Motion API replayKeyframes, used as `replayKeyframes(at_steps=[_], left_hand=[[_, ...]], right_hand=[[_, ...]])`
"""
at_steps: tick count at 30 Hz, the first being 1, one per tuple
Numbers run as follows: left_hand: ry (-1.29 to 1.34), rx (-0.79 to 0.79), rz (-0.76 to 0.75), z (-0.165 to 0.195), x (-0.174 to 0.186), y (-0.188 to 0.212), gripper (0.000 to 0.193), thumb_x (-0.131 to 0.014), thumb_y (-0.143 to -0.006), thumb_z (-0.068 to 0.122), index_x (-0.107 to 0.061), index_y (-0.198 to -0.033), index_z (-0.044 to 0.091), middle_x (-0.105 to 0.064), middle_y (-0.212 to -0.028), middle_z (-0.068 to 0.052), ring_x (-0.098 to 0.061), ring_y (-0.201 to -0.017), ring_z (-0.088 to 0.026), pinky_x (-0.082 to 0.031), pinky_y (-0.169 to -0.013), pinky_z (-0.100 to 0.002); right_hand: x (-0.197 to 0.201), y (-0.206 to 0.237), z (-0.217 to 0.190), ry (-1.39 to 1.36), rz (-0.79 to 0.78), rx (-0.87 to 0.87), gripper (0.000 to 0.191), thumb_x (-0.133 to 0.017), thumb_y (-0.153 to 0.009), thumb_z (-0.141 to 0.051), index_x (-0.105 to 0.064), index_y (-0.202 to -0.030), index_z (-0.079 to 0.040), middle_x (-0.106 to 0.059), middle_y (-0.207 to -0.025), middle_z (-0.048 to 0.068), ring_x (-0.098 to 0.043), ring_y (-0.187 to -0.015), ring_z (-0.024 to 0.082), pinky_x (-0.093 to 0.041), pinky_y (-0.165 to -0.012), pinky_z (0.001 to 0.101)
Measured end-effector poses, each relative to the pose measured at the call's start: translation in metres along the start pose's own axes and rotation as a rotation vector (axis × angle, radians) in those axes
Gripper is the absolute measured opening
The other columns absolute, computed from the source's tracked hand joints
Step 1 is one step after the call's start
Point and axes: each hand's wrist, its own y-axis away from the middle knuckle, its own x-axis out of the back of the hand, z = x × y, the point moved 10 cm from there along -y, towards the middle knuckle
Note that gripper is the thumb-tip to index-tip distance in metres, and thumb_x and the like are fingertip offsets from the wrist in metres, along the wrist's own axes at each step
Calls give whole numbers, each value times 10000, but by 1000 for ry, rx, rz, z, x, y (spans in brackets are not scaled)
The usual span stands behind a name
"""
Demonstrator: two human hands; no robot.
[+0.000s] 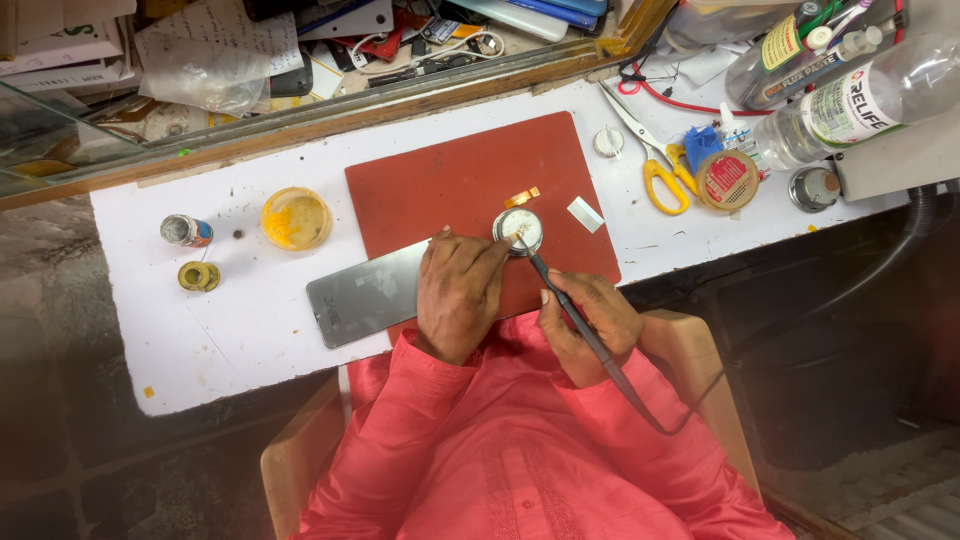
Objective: The person scoops paste from a small jar and applies it onto a round component with a brush, then heats the component with a soldering iron while steadying it on the work mat. They continue applying paste and heating the component through the clip.
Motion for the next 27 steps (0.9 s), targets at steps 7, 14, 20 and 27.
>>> replayKeyframes(at_steps=[7, 14, 20, 27], left_hand=[[0, 0, 0, -1, 0, 0, 210, -735, -898, 53, -763, -1102, 98, -640, -931, -14, -601, -969, -230, -479, -1095, -493], [-1, 10, -3, -1, 0, 0, 219, -737, -891, 54, -765, -1102, 106, -629, -908, -7, -601, -960, -221, -478, -1094, -495], [-8, 5, -4, 1, 1, -1, 221, -736, -900, 53, -762, -1114, 103, -634, -926, -10, -598, -965, -220, -480, -1093, -491], [4, -3, -3, 0, 1, 0, 242, -733, -886, 47, -759, -1122, 97, -643, -943, -14, -601, -976, -226, -481, -1090, -490]], right_hand=[[-2, -1, -7, 32, 3, 62, 273, -764, -858, 68, -700, -1118, 15, -732, -968, 146, -727, -807, 197, -586, -677, 271], [-2, -3, -7, 53, 0, 46, 292, -764, -841, 79, -700, -1119, 17, -731, -953, 156, -729, -782, 207, -580, -646, 271], [-1, -4, -14, 71, -2, 87, 297, -760, -841, 87, -696, -1124, 23, -730, -964, 157, -725, -804, 234, -584, -678, 293], [-6, -4, -20, 107, -43, 186, 300, -771, -822, 76, -695, -1109, 39, -726, -963, 159, -717, -832, 263, -596, -717, 321]])
